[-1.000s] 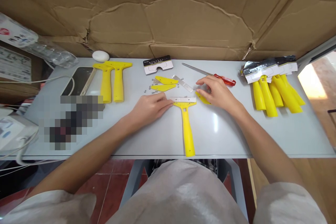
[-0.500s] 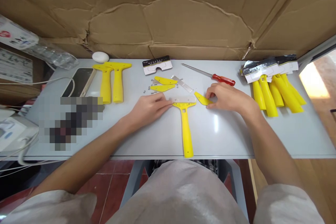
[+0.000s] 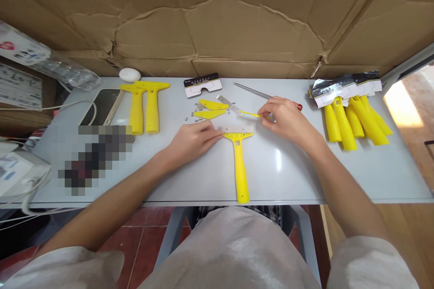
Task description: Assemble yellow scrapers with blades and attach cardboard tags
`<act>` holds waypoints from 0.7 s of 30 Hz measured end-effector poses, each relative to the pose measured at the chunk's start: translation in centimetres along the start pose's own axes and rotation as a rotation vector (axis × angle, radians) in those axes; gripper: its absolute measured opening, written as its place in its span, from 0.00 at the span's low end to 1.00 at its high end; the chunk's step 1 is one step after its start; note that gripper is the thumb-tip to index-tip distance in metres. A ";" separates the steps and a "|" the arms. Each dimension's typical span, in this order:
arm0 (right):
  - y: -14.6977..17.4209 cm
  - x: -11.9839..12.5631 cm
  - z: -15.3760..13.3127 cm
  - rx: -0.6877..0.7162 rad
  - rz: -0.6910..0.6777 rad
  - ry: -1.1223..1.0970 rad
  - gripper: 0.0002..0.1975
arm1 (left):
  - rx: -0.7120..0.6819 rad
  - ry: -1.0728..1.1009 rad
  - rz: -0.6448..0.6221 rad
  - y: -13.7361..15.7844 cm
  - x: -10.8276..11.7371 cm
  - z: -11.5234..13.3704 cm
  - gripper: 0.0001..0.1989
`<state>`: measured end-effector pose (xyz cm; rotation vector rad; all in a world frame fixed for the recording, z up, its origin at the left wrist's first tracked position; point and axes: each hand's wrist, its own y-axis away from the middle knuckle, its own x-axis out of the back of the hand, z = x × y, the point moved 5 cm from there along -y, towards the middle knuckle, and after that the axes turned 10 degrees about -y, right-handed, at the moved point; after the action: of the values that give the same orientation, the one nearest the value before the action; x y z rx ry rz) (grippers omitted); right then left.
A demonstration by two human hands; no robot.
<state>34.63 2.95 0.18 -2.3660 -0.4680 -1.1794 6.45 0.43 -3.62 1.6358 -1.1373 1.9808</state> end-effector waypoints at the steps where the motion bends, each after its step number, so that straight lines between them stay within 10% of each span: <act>1: -0.1 -0.3 -0.6 0.038 0.038 -0.011 0.08 | -0.003 0.000 0.003 0.0 0.0 0.0 0.17; 21: 0.4 -6.1 -4.2 0.220 -0.068 -0.210 0.10 | -0.018 -0.022 0.127 -0.3 0.4 0.5 0.13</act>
<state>28.55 -0.18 -2.66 -2.3053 -0.7152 -0.8603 6.93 0.13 -3.15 1.6166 -1.2936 2.0277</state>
